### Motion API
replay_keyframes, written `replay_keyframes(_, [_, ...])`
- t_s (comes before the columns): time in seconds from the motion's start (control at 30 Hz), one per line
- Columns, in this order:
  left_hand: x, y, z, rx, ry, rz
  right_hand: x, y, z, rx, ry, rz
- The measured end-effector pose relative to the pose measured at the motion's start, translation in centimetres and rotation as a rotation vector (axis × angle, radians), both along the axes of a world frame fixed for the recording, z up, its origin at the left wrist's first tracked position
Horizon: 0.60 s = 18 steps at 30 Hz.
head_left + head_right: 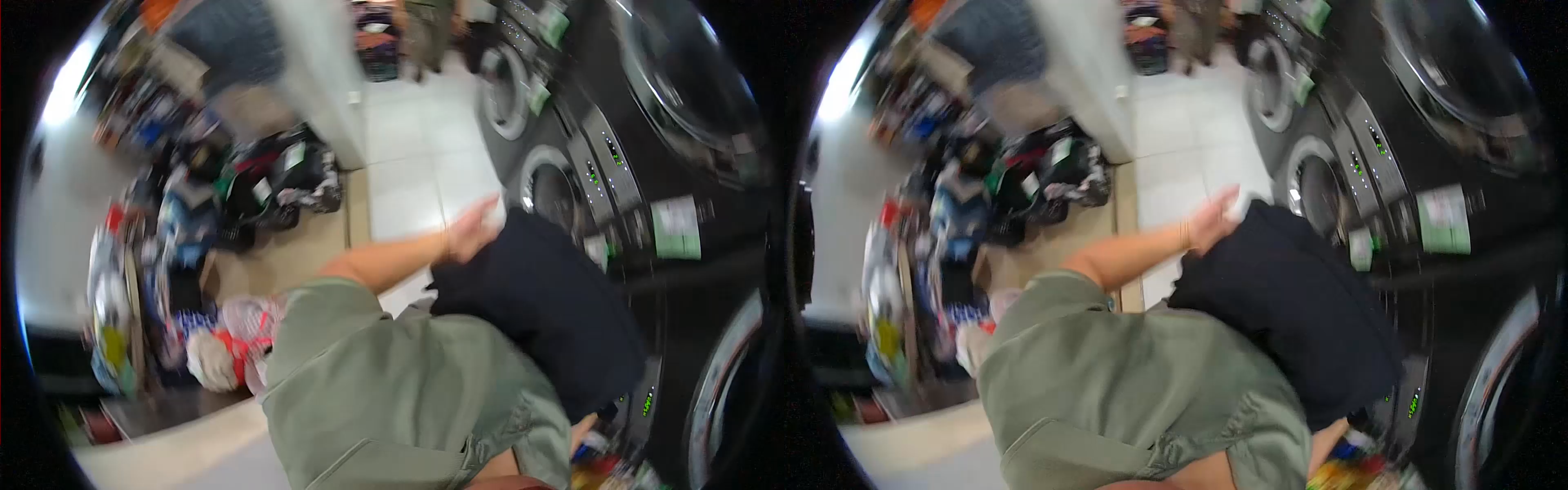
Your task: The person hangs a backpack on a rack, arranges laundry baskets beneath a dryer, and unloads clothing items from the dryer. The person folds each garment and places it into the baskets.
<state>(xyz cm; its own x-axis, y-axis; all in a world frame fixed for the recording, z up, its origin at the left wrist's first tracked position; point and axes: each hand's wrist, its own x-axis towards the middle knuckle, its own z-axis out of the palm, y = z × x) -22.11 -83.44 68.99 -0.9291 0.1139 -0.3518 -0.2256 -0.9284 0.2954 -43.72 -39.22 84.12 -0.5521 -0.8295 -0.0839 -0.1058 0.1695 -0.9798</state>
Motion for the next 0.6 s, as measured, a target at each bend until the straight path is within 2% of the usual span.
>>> replay_keyframes(0.03, [4.4, 6.9, 5.7, 0.069, -0.144, 0.156, 0.6, -2.9, -2.4, -0.007, -0.180, -0.085])
replay_keyframes(0.1, [10.7, 12.0, 3.4, 0.337, 0.007, 0.351, 1.4, -7.7, -6.4, -0.015, -0.501, -0.143])
replay_keyframes(0.13, [11.9, 11.5, 2.3, 0.324, 0.020, 0.417, 1.8, -9.6, -8.1, 0.000, -0.640, -0.152])
replay_keyframes(0.2, [15.1, 12.8, -0.1, 0.048, -0.156, 0.538, 2.4, -12.8, -10.4, 0.064, -0.832, -0.130])
replay_keyframes(0.23, [15.2, 12.1, 0.6, 0.086, -0.362, 0.536, 2.4, -14.4, -11.3, 0.089, -0.893, -0.099])
replay_keyframes(0.3, [16.9, 9.3, -0.6, -0.039, -0.465, 0.645, 1.4, -18.1, -12.6, 0.143, -0.982, 0.030])
replay_keyframes(0.37, [18.9, 7.4, 1.4, -0.224, -0.499, 0.762, 0.0, -22.9, -13.5, 0.263, -1.101, 0.268])
replay_keyframes(0.4, [20.3, 7.3, 3.8, -0.215, -0.499, 0.863, 0.5, -25.0, -12.4, 0.273, -1.053, 0.370])
replay_keyframes(0.43, [21.6, 7.0, 3.0, -0.316, -0.485, 0.917, 0.9, -26.7, -11.3, 0.277, -1.005, 0.462])
replay_keyframes(0.5, [23.9, 8.1, 3.4, -0.456, -0.664, 0.890, -0.5, -28.7, -14.1, 0.347, -0.931, 0.460])
replay_keyframes(0.6, [25.2, 11.2, 1.5, -0.476, -0.782, 0.879, 2.1, -29.3, -14.4, 0.575, -0.850, 0.476])
